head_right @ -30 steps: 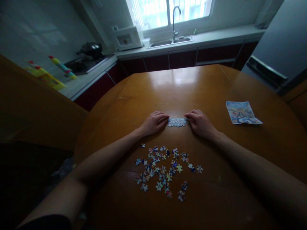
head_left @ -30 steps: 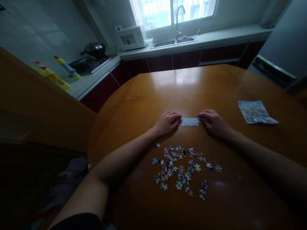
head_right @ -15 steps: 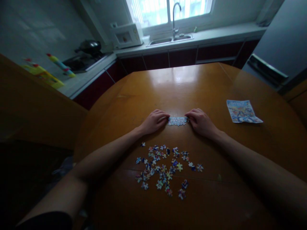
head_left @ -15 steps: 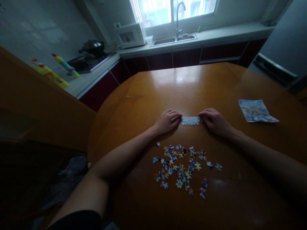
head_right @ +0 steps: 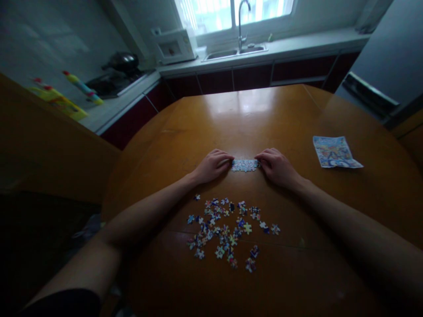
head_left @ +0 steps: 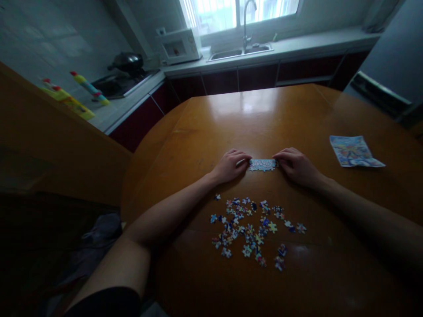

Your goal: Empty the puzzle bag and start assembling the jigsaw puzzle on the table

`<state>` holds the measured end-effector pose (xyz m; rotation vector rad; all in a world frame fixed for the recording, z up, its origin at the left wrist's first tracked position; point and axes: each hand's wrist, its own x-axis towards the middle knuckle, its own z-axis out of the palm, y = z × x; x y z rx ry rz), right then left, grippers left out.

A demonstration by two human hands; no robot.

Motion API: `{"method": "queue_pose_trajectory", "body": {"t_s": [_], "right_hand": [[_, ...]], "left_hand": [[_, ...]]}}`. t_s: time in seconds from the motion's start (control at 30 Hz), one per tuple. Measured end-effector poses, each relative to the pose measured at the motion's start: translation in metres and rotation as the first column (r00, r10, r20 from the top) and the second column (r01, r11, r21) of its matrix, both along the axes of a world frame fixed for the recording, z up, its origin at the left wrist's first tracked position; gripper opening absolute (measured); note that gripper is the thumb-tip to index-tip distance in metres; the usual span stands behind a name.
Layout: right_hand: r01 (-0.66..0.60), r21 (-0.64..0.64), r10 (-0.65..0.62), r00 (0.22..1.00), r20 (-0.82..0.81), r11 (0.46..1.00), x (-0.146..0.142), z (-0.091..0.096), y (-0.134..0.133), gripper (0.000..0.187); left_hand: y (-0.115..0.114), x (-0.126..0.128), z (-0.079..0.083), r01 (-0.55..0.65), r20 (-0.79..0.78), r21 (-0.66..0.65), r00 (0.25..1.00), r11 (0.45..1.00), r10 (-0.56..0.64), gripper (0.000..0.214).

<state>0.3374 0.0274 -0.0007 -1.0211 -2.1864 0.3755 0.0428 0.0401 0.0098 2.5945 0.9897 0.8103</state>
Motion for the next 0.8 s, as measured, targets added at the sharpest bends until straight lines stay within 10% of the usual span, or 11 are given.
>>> {"method": "queue_pose_trajectory", "body": {"t_s": [0.8], "right_hand": [[0.026,-0.043,-0.027,1.0,-0.009,0.999,0.0011,0.0004,0.0001,0.023]], "left_hand": [[-0.0007,0.0008,0.0002,-0.01,-0.002,-0.021,1.0,1.0,0.01,0.021]]}}
